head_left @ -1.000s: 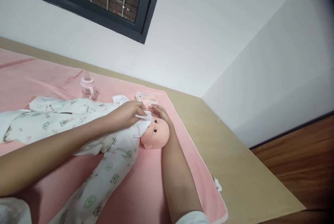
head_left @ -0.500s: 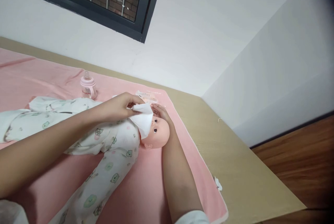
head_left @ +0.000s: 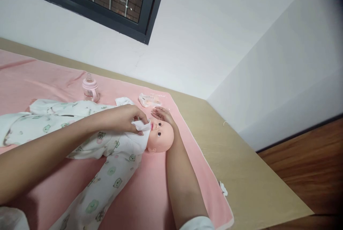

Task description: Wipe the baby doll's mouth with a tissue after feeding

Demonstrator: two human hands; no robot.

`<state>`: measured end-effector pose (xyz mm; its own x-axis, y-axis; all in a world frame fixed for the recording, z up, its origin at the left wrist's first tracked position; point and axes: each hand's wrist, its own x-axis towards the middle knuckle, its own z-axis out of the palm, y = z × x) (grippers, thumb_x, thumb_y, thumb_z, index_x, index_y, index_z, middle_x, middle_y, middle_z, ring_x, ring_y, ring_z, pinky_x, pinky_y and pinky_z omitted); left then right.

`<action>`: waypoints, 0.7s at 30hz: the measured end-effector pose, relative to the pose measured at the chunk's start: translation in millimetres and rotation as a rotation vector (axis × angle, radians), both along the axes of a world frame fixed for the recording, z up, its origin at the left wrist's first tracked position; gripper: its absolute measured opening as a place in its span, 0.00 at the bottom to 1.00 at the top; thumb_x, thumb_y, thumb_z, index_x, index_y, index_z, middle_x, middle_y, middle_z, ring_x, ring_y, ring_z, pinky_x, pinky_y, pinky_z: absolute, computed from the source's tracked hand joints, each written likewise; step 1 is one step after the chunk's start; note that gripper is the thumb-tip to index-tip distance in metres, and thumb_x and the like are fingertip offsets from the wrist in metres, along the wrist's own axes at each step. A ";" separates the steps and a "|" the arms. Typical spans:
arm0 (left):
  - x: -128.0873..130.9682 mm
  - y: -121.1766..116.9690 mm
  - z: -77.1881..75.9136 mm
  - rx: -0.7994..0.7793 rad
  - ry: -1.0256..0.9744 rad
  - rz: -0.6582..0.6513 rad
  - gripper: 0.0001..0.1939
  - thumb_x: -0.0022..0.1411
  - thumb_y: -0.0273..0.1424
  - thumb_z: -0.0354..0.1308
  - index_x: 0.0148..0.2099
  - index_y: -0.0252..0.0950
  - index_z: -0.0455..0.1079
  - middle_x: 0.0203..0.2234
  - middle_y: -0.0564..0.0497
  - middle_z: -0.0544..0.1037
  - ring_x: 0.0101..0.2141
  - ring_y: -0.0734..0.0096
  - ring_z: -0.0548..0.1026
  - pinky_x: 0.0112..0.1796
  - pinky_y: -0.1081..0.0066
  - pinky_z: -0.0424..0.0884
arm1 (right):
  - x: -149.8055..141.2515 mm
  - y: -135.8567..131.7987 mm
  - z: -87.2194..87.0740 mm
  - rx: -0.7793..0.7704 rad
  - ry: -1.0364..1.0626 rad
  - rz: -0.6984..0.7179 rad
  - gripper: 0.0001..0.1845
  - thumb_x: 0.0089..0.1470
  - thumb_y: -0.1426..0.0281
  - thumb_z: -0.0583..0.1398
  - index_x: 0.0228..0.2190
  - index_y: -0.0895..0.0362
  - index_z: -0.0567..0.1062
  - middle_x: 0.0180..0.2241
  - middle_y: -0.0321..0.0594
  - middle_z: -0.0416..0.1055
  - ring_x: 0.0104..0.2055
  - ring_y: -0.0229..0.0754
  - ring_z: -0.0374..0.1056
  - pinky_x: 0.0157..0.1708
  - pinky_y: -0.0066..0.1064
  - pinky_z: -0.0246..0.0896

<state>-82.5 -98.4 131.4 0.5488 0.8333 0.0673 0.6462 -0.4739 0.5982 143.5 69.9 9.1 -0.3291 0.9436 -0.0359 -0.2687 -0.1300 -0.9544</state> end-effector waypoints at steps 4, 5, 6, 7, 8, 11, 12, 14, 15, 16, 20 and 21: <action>8.0 -2.0 -3.7 0.056 0.040 0.079 0.13 0.59 0.40 0.55 0.28 0.36 0.67 0.23 0.55 0.71 0.24 0.71 0.66 0.24 0.72 0.53 | -0.4 -1.5 1.0 -0.006 -0.017 -0.003 0.22 0.37 0.67 0.74 0.35 0.55 0.73 0.36 0.40 0.77 0.46 0.46 0.73 0.54 0.41 0.66; 9.6 -2.1 -5.1 0.073 0.042 0.089 0.13 0.59 0.38 0.53 0.26 0.35 0.65 0.22 0.55 0.70 0.24 0.71 0.66 0.24 0.71 0.53 | -0.4 -1.6 1.2 -0.008 -0.026 -0.005 0.22 0.37 0.66 0.74 0.35 0.55 0.73 0.36 0.40 0.77 0.46 0.46 0.73 0.54 0.41 0.66; 10.8 -2.1 -6.5 0.093 0.040 0.097 0.13 0.60 0.37 0.52 0.26 0.35 0.63 0.21 0.55 0.69 0.24 0.71 0.66 0.25 0.71 0.53 | -0.2 -1.6 1.3 -0.010 -0.032 -0.005 0.22 0.38 0.66 0.73 0.35 0.55 0.73 0.36 0.40 0.77 0.46 0.46 0.73 0.54 0.41 0.66; 11.5 -2.0 -7.6 0.104 0.039 0.104 0.13 0.60 0.36 0.52 0.26 0.36 0.62 0.21 0.55 0.69 0.24 0.71 0.66 0.25 0.71 0.54 | -0.1 -1.4 1.4 -0.014 -0.033 -0.006 0.22 0.38 0.66 0.73 0.36 0.55 0.73 0.36 0.40 0.77 0.46 0.46 0.73 0.54 0.41 0.67; 11.7 -1.6 -8.3 0.104 0.037 0.111 0.12 0.60 0.36 0.52 0.26 0.36 0.61 0.21 0.55 0.69 0.24 0.71 0.67 0.25 0.71 0.54 | 0.1 -1.1 1.5 -0.020 -0.031 -0.006 0.22 0.38 0.66 0.73 0.36 0.55 0.73 0.36 0.40 0.77 0.45 0.45 0.73 0.54 0.41 0.66; 10.5 0.3 -8.8 0.048 0.028 0.119 0.13 0.60 0.38 0.53 0.27 0.36 0.62 0.23 0.54 0.72 0.25 0.69 0.68 0.26 0.71 0.56 | 0.2 -0.2 1.7 -0.035 -0.021 0.000 0.23 0.36 0.67 0.74 0.36 0.55 0.73 0.37 0.40 0.77 0.44 0.44 0.74 0.54 0.40 0.66; 10.0 1.1 -8.9 0.030 0.020 0.116 0.13 0.60 0.38 0.53 0.28 0.36 0.63 0.24 0.54 0.73 0.26 0.68 0.69 0.26 0.71 0.56 | 0.2 0.0 1.9 -0.034 -0.020 0.003 0.23 0.36 0.67 0.74 0.35 0.55 0.73 0.37 0.40 0.77 0.44 0.44 0.74 0.54 0.39 0.66; 9.6 2.2 -9.2 0.019 0.000 0.088 0.11 0.60 0.38 0.53 0.29 0.36 0.65 0.26 0.54 0.75 0.28 0.67 0.71 0.28 0.71 0.58 | -0.2 0.1 2.4 -0.027 -0.020 0.007 0.23 0.36 0.67 0.74 0.35 0.55 0.73 0.37 0.40 0.77 0.44 0.43 0.74 0.54 0.39 0.66; 10.0 2.2 -9.5 0.024 -0.008 0.073 0.10 0.60 0.36 0.53 0.29 0.36 0.66 0.26 0.54 0.75 0.28 0.67 0.71 0.28 0.71 0.59 | -0.4 -0.1 2.6 -0.024 -0.020 0.008 0.22 0.36 0.67 0.74 0.35 0.56 0.73 0.36 0.40 0.77 0.44 0.43 0.74 0.54 0.39 0.66; 10.8 1.7 -9.6 0.031 -0.012 0.062 0.09 0.60 0.35 0.53 0.29 0.36 0.66 0.26 0.54 0.75 0.28 0.67 0.71 0.29 0.72 0.59 | -0.6 -0.3 2.9 -0.022 -0.020 0.009 0.22 0.36 0.67 0.74 0.34 0.56 0.73 0.36 0.40 0.77 0.44 0.43 0.74 0.54 0.39 0.66; 17.1 -6.8 -7.3 0.094 0.009 0.100 0.08 0.59 0.32 0.53 0.28 0.36 0.65 0.24 0.54 0.73 0.26 0.69 0.69 0.28 0.71 0.56 | -1.7 -2.3 3.9 -0.024 -0.012 0.004 0.22 0.36 0.67 0.74 0.34 0.56 0.74 0.35 0.40 0.77 0.42 0.42 0.74 0.54 0.38 0.66; 19.0 -9.5 -6.2 0.114 0.017 0.116 0.10 0.60 0.32 0.52 0.27 0.35 0.63 0.22 0.54 0.72 0.25 0.69 0.67 0.28 0.71 0.55 | -1.9 -2.9 4.2 -0.024 -0.010 0.002 0.22 0.36 0.67 0.74 0.34 0.57 0.74 0.35 0.40 0.77 0.42 0.42 0.74 0.54 0.39 0.66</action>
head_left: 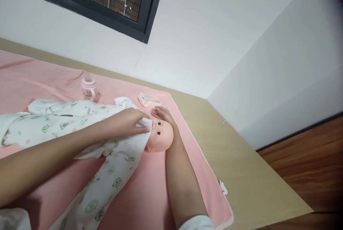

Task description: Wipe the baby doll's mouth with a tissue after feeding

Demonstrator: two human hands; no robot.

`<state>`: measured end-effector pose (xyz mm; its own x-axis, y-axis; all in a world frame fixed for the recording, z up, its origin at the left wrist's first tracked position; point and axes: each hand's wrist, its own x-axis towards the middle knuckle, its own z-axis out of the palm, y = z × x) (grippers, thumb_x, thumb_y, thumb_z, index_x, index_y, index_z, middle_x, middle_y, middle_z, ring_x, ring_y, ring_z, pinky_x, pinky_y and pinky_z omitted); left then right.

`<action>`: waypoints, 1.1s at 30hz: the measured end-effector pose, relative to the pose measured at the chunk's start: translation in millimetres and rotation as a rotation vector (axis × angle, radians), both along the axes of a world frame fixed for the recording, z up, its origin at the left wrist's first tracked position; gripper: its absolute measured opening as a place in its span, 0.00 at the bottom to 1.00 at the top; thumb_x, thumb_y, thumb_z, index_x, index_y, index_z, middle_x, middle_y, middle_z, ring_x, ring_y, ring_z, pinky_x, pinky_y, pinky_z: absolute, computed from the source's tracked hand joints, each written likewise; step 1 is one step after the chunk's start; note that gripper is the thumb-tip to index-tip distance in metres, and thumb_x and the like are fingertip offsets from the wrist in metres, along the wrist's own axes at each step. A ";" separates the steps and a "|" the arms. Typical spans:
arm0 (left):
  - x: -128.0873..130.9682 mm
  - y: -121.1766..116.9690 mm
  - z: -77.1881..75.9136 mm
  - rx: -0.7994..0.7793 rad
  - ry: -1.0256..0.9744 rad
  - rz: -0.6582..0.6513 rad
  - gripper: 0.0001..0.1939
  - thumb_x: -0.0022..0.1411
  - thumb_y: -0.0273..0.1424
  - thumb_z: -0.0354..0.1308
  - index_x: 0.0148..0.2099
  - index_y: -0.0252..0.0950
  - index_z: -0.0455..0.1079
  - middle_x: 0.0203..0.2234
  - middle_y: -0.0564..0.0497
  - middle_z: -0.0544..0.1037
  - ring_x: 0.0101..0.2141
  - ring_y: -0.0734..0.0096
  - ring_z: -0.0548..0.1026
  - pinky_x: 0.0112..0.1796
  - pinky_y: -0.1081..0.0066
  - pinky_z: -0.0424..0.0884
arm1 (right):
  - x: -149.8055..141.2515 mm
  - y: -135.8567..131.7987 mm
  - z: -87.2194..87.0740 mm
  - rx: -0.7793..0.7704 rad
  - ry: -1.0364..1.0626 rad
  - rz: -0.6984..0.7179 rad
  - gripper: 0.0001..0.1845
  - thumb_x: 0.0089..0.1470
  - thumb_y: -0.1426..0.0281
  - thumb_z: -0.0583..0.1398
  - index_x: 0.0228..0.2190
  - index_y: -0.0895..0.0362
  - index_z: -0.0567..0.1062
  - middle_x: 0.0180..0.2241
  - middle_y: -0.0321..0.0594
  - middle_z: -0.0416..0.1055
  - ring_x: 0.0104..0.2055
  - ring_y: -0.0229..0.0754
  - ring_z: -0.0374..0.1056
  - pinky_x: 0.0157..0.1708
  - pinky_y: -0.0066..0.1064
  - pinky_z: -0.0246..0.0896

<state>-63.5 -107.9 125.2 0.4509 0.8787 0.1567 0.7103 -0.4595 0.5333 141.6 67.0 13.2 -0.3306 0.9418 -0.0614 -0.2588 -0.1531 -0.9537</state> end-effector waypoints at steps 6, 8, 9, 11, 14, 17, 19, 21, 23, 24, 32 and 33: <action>6.3 -1.7 -1.0 0.130 0.070 -0.001 0.14 0.60 0.29 0.51 0.23 0.35 0.54 0.18 0.54 0.66 0.24 0.71 0.62 0.31 0.69 0.55 | -1.3 -2.7 1.5 0.010 0.015 -0.001 0.22 0.35 0.67 0.74 0.32 0.56 0.73 0.34 0.40 0.77 0.41 0.42 0.74 0.54 0.39 0.66; 5.9 2.2 -3.9 0.162 0.107 -0.002 0.12 0.60 0.28 0.51 0.23 0.35 0.58 0.19 0.54 0.69 0.25 0.69 0.64 0.35 0.68 0.57 | -1.5 -2.8 1.6 0.007 0.021 0.000 0.22 0.34 0.67 0.74 0.32 0.56 0.73 0.34 0.40 0.77 0.41 0.42 0.74 0.54 0.39 0.66; 5.5 3.9 -5.2 0.165 0.117 0.000 0.11 0.59 0.28 0.51 0.24 0.36 0.61 0.20 0.54 0.70 0.26 0.69 0.66 0.37 0.67 0.58 | -1.4 -2.7 1.5 0.007 0.023 0.000 0.22 0.34 0.67 0.74 0.32 0.56 0.73 0.34 0.40 0.77 0.41 0.42 0.74 0.54 0.38 0.66; 4.4 5.9 -6.5 0.169 0.120 0.005 0.09 0.59 0.28 0.51 0.26 0.36 0.66 0.22 0.54 0.73 0.27 0.67 0.69 0.38 0.67 0.59 | -1.2 -2.5 1.2 0.010 0.022 0.004 0.22 0.35 0.67 0.74 0.33 0.56 0.73 0.34 0.40 0.77 0.41 0.41 0.74 0.54 0.38 0.66; 3.2 6.5 -6.8 0.202 0.122 0.011 0.09 0.59 0.29 0.51 0.29 0.37 0.70 0.24 0.53 0.75 0.29 0.65 0.71 0.39 0.67 0.61 | -0.6 -2.4 0.9 0.017 0.009 0.012 0.22 0.36 0.66 0.74 0.34 0.56 0.74 0.35 0.39 0.77 0.41 0.41 0.74 0.55 0.38 0.65; 3.1 7.1 -7.6 0.244 0.151 0.023 0.10 0.60 0.29 0.51 0.29 0.37 0.71 0.23 0.52 0.75 0.29 0.64 0.72 0.40 0.66 0.63 | -0.3 -2.9 1.3 0.022 0.012 0.014 0.22 0.36 0.67 0.74 0.33 0.56 0.74 0.35 0.39 0.77 0.41 0.41 0.74 0.55 0.38 0.65; 3.2 8.6 -8.9 0.277 0.165 0.038 0.10 0.60 0.29 0.51 0.29 0.37 0.72 0.24 0.51 0.76 0.30 0.63 0.73 0.41 0.65 0.63 | -0.4 -3.4 1.7 0.027 0.016 0.013 0.21 0.36 0.67 0.74 0.33 0.56 0.74 0.35 0.39 0.77 0.42 0.42 0.74 0.55 0.38 0.65; 3.0 10.5 -10.2 0.297 0.168 0.052 0.10 0.60 0.29 0.51 0.29 0.37 0.72 0.25 0.49 0.77 0.32 0.61 0.73 0.41 0.64 0.63 | -0.7 -3.9 1.9 0.033 0.015 0.009 0.20 0.37 0.67 0.73 0.33 0.56 0.74 0.35 0.39 0.77 0.42 0.42 0.74 0.55 0.38 0.65; 2.7 12.1 -11.3 0.300 0.160 0.056 0.10 0.60 0.28 0.52 0.31 0.37 0.73 0.26 0.48 0.77 0.33 0.59 0.74 0.42 0.64 0.63 | -1.0 -3.7 1.5 0.040 0.012 0.007 0.18 0.40 0.67 0.72 0.33 0.56 0.74 0.36 0.39 0.77 0.43 0.42 0.74 0.55 0.39 0.65; 2.4 12.8 -11.8 0.301 0.152 0.054 0.09 0.60 0.28 0.52 0.31 0.37 0.73 0.26 0.48 0.77 0.34 0.59 0.74 0.42 0.64 0.63 | -1.0 -3.1 1.0 0.044 0.013 0.011 0.18 0.40 0.68 0.72 0.33 0.56 0.74 0.36 0.39 0.77 0.43 0.42 0.73 0.55 0.39 0.65; 0.6 16.8 -16.2 0.325 0.134 0.081 0.10 0.61 0.29 0.51 0.35 0.36 0.74 0.28 0.47 0.78 0.34 0.59 0.74 0.39 0.65 0.63 | 5.1 13.0 -9.8 0.029 -0.023 0.053 0.19 0.37 0.65 0.73 0.33 0.55 0.76 0.34 0.38 0.78 0.39 0.41 0.74 0.53 0.38 0.67; 0.7 17.4 -16.8 0.326 0.138 0.086 0.10 0.61 0.29 0.51 0.35 0.36 0.74 0.29 0.47 0.78 0.34 0.58 0.74 0.38 0.65 0.63 | 5.7 14.9 -10.6 0.027 -0.028 0.059 0.18 0.37 0.66 0.73 0.32 0.55 0.77 0.33 0.38 0.78 0.38 0.41 0.74 0.53 0.38 0.68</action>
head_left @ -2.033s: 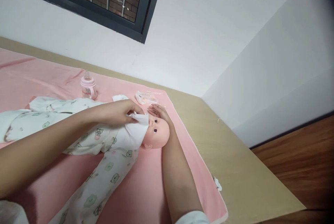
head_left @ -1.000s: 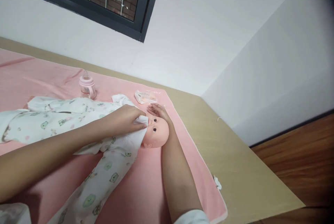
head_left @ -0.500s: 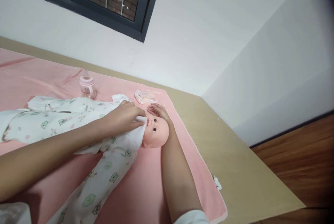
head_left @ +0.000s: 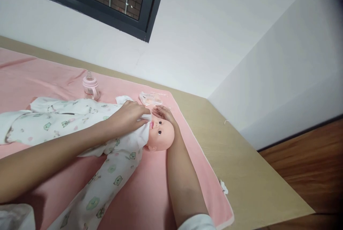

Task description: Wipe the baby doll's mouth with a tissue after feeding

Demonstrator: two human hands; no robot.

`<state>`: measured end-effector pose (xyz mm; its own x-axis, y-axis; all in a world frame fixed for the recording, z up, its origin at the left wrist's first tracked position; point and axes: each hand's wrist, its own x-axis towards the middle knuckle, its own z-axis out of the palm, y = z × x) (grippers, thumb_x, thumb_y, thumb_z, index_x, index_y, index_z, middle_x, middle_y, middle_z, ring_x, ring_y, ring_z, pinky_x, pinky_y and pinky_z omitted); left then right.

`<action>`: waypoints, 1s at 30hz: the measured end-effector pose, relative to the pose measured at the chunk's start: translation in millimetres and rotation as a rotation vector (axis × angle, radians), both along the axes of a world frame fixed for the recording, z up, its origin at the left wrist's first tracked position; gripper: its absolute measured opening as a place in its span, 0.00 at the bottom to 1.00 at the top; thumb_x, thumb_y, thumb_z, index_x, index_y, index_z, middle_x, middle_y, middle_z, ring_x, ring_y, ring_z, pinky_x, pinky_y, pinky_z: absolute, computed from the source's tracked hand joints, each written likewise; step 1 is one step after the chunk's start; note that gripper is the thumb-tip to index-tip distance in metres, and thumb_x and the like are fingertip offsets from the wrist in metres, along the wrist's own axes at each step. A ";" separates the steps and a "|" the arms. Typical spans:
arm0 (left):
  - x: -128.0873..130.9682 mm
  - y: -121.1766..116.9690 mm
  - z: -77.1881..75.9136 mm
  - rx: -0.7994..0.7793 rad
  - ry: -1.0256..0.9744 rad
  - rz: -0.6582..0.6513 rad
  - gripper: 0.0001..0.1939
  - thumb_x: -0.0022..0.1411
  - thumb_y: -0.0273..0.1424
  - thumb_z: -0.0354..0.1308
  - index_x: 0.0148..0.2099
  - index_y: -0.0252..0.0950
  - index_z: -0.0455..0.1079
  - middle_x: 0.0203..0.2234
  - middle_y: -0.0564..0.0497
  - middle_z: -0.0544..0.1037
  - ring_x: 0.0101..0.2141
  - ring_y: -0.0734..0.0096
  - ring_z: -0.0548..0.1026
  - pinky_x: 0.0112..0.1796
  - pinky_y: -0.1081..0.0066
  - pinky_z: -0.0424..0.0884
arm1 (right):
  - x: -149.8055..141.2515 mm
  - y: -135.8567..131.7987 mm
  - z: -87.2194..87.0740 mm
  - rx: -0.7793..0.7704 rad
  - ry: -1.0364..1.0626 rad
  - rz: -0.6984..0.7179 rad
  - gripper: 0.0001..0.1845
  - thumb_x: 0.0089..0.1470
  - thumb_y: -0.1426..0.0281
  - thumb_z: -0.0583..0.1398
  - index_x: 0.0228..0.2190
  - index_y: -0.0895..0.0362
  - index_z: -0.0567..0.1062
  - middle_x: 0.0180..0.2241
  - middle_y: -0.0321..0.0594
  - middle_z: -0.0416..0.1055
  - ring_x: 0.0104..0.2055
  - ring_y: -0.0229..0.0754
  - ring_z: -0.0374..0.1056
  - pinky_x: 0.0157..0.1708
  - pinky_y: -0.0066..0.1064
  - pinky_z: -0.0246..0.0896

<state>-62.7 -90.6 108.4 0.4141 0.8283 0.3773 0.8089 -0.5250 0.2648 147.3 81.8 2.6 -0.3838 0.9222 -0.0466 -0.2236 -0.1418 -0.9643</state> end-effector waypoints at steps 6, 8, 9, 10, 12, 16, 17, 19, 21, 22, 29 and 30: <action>1.5 2.2 -3.9 -0.001 -0.012 0.017 0.12 0.62 0.29 0.50 0.38 0.37 0.76 0.36 0.45 0.80 0.39 0.54 0.74 0.41 0.60 0.63 | -1.0 0.7 2.4 -0.015 -0.017 -0.019 0.14 0.40 0.68 0.71 0.31 0.55 0.77 0.33 0.38 0.78 0.37 0.40 0.74 0.52 0.38 0.68; 1.8 2.5 -4.7 0.004 -0.028 0.013 0.13 0.62 0.29 0.50 0.39 0.38 0.77 0.38 0.46 0.80 0.41 0.53 0.74 0.43 0.58 0.62 | -1.4 -0.8 3.7 -0.021 -0.023 -0.025 0.14 0.39 0.68 0.72 0.31 0.55 0.77 0.32 0.38 0.78 0.37 0.41 0.74 0.51 0.38 0.69; 1.9 2.6 -4.8 0.004 -0.036 0.009 0.13 0.62 0.29 0.50 0.39 0.38 0.77 0.38 0.46 0.81 0.42 0.53 0.74 0.44 0.58 0.62 | -1.5 -1.4 4.1 -0.021 -0.022 -0.026 0.14 0.39 0.68 0.72 0.31 0.55 0.77 0.33 0.38 0.78 0.37 0.41 0.75 0.51 0.38 0.69; 2.0 2.7 -4.7 0.003 -0.044 0.005 0.14 0.62 0.29 0.49 0.38 0.38 0.77 0.38 0.47 0.81 0.42 0.53 0.74 0.45 0.58 0.62 | -1.4 -1.7 4.3 -0.022 -0.020 -0.024 0.14 0.39 0.68 0.72 0.31 0.55 0.77 0.33 0.38 0.78 0.38 0.41 0.75 0.51 0.38 0.69; 1.7 2.9 -4.1 0.004 -0.059 -0.008 0.14 0.62 0.28 0.49 0.37 0.39 0.78 0.37 0.47 0.81 0.42 0.54 0.75 0.45 0.58 0.62 | -0.9 -2.1 4.2 -0.020 -0.010 -0.020 0.14 0.40 0.68 0.72 0.32 0.56 0.77 0.34 0.39 0.78 0.38 0.41 0.75 0.51 0.37 0.69; 0.1 3.6 -3.4 0.025 -0.084 -0.016 0.16 0.61 0.27 0.48 0.37 0.39 0.79 0.36 0.48 0.81 0.42 0.56 0.75 0.46 0.59 0.63 | -0.3 -2.4 4.0 -0.015 -0.007 -0.014 0.14 0.41 0.69 0.71 0.32 0.57 0.77 0.34 0.39 0.78 0.38 0.40 0.75 0.51 0.36 0.69; -0.4 3.9 -3.6 0.031 -0.089 -0.015 0.16 0.60 0.27 0.48 0.37 0.39 0.79 0.36 0.48 0.81 0.42 0.56 0.75 0.46 0.59 0.63 | -0.4 -2.6 4.2 -0.015 -0.009 -0.018 0.13 0.41 0.69 0.71 0.32 0.56 0.77 0.34 0.39 0.78 0.38 0.40 0.75 0.51 0.37 0.69; -1.3 4.6 -4.0 0.039 -0.097 -0.010 0.16 0.59 0.26 0.48 0.37 0.40 0.79 0.35 0.48 0.81 0.41 0.58 0.75 0.47 0.59 0.64 | -0.7 -3.1 4.8 -0.018 -0.016 -0.029 0.13 0.42 0.69 0.71 0.32 0.56 0.77 0.33 0.39 0.78 0.37 0.40 0.74 0.52 0.37 0.69; -2.0 5.0 -4.2 0.038 -0.101 -0.010 0.16 0.58 0.26 0.48 0.37 0.40 0.79 0.33 0.49 0.80 0.41 0.58 0.75 0.47 0.60 0.64 | -1.1 -3.7 5.6 -0.019 -0.022 -0.033 0.13 0.41 0.69 0.71 0.32 0.56 0.77 0.34 0.39 0.78 0.37 0.40 0.74 0.52 0.38 0.69; -2.3 4.9 -3.9 0.039 -0.105 -0.012 0.17 0.58 0.26 0.48 0.37 0.40 0.79 0.33 0.49 0.80 0.41 0.59 0.75 0.47 0.60 0.64 | -1.3 -4.0 6.0 -0.019 -0.025 -0.031 0.13 0.41 0.69 0.71 0.32 0.56 0.77 0.34 0.39 0.78 0.37 0.40 0.74 0.52 0.37 0.69; -2.6 -2.1 3.1 -0.028 -0.225 -0.076 0.17 0.56 0.24 0.47 0.36 0.38 0.78 0.29 0.50 0.78 0.34 0.64 0.73 0.39 0.68 0.66 | -1.5 -4.4 6.9 -0.019 -0.034 -0.029 0.13 0.41 0.69 0.71 0.32 0.56 0.77 0.34 0.39 0.78 0.38 0.41 0.75 0.52 0.38 0.68; -2.4 -3.2 3.6 -0.054 -0.252 -0.097 0.17 0.56 0.24 0.47 0.37 0.38 0.78 0.29 0.51 0.78 0.34 0.65 0.73 0.38 0.70 0.66 | -1.4 -3.8 6.5 -0.019 -0.037 -0.027 0.13 0.41 0.68 0.71 0.32 0.56 0.77 0.34 0.39 0.78 0.38 0.41 0.75 0.53 0.38 0.68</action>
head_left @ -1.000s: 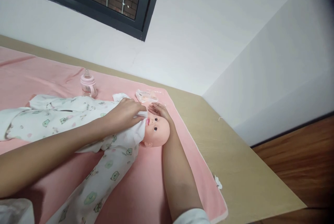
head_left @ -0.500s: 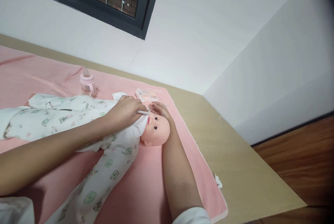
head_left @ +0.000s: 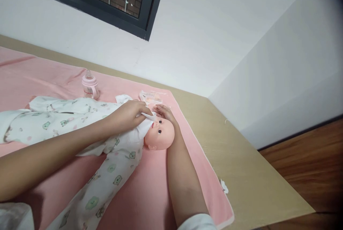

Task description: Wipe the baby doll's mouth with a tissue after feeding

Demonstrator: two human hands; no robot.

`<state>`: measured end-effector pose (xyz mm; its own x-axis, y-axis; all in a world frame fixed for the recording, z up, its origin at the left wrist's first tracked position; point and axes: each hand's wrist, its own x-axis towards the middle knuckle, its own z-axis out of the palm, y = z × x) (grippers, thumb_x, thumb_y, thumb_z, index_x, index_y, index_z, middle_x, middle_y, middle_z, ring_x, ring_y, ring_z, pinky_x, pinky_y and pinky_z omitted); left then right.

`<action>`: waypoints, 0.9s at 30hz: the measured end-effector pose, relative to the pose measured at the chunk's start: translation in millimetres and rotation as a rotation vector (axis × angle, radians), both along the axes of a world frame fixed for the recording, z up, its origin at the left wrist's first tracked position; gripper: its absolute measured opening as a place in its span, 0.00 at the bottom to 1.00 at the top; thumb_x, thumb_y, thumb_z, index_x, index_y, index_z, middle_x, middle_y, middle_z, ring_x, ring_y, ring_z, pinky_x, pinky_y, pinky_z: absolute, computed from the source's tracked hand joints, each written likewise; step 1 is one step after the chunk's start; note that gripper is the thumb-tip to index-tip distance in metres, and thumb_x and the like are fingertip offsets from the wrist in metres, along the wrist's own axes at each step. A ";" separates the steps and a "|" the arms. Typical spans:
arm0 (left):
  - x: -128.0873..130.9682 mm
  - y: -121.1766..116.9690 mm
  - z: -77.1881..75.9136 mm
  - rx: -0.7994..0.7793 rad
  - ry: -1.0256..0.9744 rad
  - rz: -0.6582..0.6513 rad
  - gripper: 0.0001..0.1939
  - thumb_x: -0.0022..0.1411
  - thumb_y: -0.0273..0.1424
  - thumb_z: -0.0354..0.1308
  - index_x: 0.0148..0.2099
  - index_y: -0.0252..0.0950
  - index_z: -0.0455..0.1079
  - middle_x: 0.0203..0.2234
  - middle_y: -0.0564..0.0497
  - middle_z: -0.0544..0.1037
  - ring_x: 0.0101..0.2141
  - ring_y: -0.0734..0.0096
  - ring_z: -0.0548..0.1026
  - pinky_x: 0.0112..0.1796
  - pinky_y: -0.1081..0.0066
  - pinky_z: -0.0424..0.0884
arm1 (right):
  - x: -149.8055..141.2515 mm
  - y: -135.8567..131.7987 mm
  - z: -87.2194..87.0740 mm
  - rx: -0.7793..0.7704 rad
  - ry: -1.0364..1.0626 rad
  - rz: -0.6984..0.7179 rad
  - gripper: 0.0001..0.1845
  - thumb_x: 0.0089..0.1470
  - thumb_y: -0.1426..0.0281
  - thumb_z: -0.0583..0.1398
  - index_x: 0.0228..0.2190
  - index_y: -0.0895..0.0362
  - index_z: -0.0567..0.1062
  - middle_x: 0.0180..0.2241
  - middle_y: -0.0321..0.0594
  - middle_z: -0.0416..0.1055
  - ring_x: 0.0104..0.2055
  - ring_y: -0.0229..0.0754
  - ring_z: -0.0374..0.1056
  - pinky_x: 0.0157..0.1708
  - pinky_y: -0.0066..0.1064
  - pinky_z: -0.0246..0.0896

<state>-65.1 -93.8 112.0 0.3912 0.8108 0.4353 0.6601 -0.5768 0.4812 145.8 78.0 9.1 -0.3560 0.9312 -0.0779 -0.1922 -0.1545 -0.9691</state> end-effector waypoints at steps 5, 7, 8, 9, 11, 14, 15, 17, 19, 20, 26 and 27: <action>1.2 -1.7 -2.0 -0.102 -0.045 -0.064 0.17 0.56 0.25 0.47 0.39 0.37 0.78 0.34 0.52 0.79 0.38 0.65 0.74 0.40 0.71 0.66 | 1.0 4.0 -4.0 0.009 0.017 0.023 0.15 0.40 0.67 0.72 0.32 0.56 0.77 0.33 0.39 0.78 0.37 0.40 0.75 0.53 0.39 0.67; 1.3 -0.9 -3.2 -0.114 -0.041 -0.058 0.18 0.56 0.25 0.47 0.39 0.37 0.78 0.36 0.51 0.79 0.38 0.65 0.75 0.41 0.71 0.66 | 1.6 4.7 -5.0 0.017 0.026 0.026 0.16 0.38 0.66 0.72 0.32 0.55 0.77 0.33 0.38 0.78 0.38 0.41 0.75 0.53 0.39 0.68; 1.0 -0.3 -3.6 -0.112 -0.039 -0.055 0.18 0.56 0.25 0.47 0.39 0.37 0.78 0.35 0.51 0.79 0.38 0.65 0.75 0.41 0.70 0.66 | 1.7 4.6 -5.1 0.021 0.024 0.026 0.17 0.38 0.66 0.73 0.32 0.55 0.77 0.33 0.38 0.78 0.38 0.42 0.75 0.53 0.39 0.68; 0.6 0.4 -3.9 -0.106 -0.038 -0.050 0.18 0.56 0.25 0.47 0.39 0.37 0.78 0.35 0.51 0.79 0.38 0.65 0.75 0.40 0.71 0.67 | 1.8 4.3 -5.0 0.022 0.019 0.025 0.17 0.37 0.66 0.73 0.31 0.55 0.77 0.33 0.38 0.78 0.38 0.42 0.75 0.52 0.39 0.68; -0.5 1.7 -4.2 -0.096 -0.038 -0.039 0.18 0.55 0.24 0.47 0.39 0.36 0.78 0.34 0.51 0.78 0.37 0.65 0.75 0.38 0.71 0.67 | 1.7 3.3 -3.9 0.020 0.008 0.018 0.16 0.38 0.66 0.73 0.31 0.55 0.78 0.34 0.39 0.78 0.38 0.43 0.75 0.53 0.39 0.68; -1.8 3.0 -4.5 -0.105 -0.041 -0.032 0.19 0.54 0.24 0.47 0.40 0.36 0.78 0.33 0.51 0.79 0.36 0.66 0.75 0.37 0.72 0.67 | 1.0 1.9 -1.8 0.009 0.002 0.009 0.15 0.39 0.67 0.72 0.31 0.55 0.77 0.34 0.40 0.78 0.38 0.42 0.75 0.52 0.38 0.68; -2.0 3.2 -4.6 -0.108 -0.043 -0.031 0.19 0.54 0.23 0.47 0.40 0.36 0.78 0.34 0.51 0.79 0.36 0.66 0.75 0.38 0.72 0.67 | 0.8 1.7 -1.3 0.005 0.002 0.007 0.15 0.39 0.67 0.72 0.32 0.55 0.77 0.34 0.40 0.78 0.38 0.42 0.75 0.52 0.38 0.68; -2.0 3.3 -4.5 -0.106 -0.040 -0.034 0.19 0.55 0.24 0.47 0.40 0.36 0.78 0.35 0.51 0.79 0.37 0.65 0.75 0.38 0.72 0.67 | 0.5 1.4 -0.8 -0.002 -0.004 0.005 0.14 0.40 0.68 0.71 0.32 0.56 0.77 0.34 0.40 0.78 0.38 0.42 0.75 0.52 0.38 0.67; -1.8 3.1 -3.8 -0.098 -0.032 -0.029 0.17 0.55 0.25 0.47 0.39 0.36 0.78 0.34 0.50 0.79 0.37 0.64 0.75 0.38 0.71 0.68 | 0.6 0.4 -0.9 0.007 -0.001 0.011 0.14 0.41 0.68 0.71 0.32 0.56 0.76 0.34 0.40 0.78 0.38 0.41 0.75 0.53 0.38 0.67; -1.9 3.0 -3.0 -0.093 -0.029 -0.020 0.17 0.56 0.25 0.47 0.38 0.36 0.77 0.34 0.50 0.79 0.37 0.63 0.75 0.39 0.70 0.68 | 0.8 -0.5 -0.9 0.017 0.007 0.018 0.14 0.41 0.68 0.71 0.32 0.56 0.76 0.34 0.40 0.78 0.39 0.42 0.75 0.53 0.38 0.67; -7.6 4.2 4.0 -0.089 -0.078 0.029 0.16 0.62 0.29 0.47 0.40 0.36 0.76 0.42 0.49 0.79 0.43 0.61 0.75 0.43 0.69 0.68 | 4.5 -7.7 8.5 0.066 0.018 0.051 0.16 0.43 0.66 0.71 0.36 0.55 0.77 0.39 0.40 0.77 0.43 0.43 0.74 0.54 0.39 0.66; -9.2 4.9 5.0 -0.096 -0.093 0.032 0.15 0.62 0.30 0.47 0.42 0.36 0.76 0.43 0.49 0.79 0.44 0.61 0.75 0.43 0.68 0.67 | 5.4 -8.1 13.3 0.082 0.007 0.044 0.16 0.44 0.66 0.70 0.36 0.55 0.77 0.40 0.40 0.77 0.43 0.42 0.73 0.54 0.40 0.66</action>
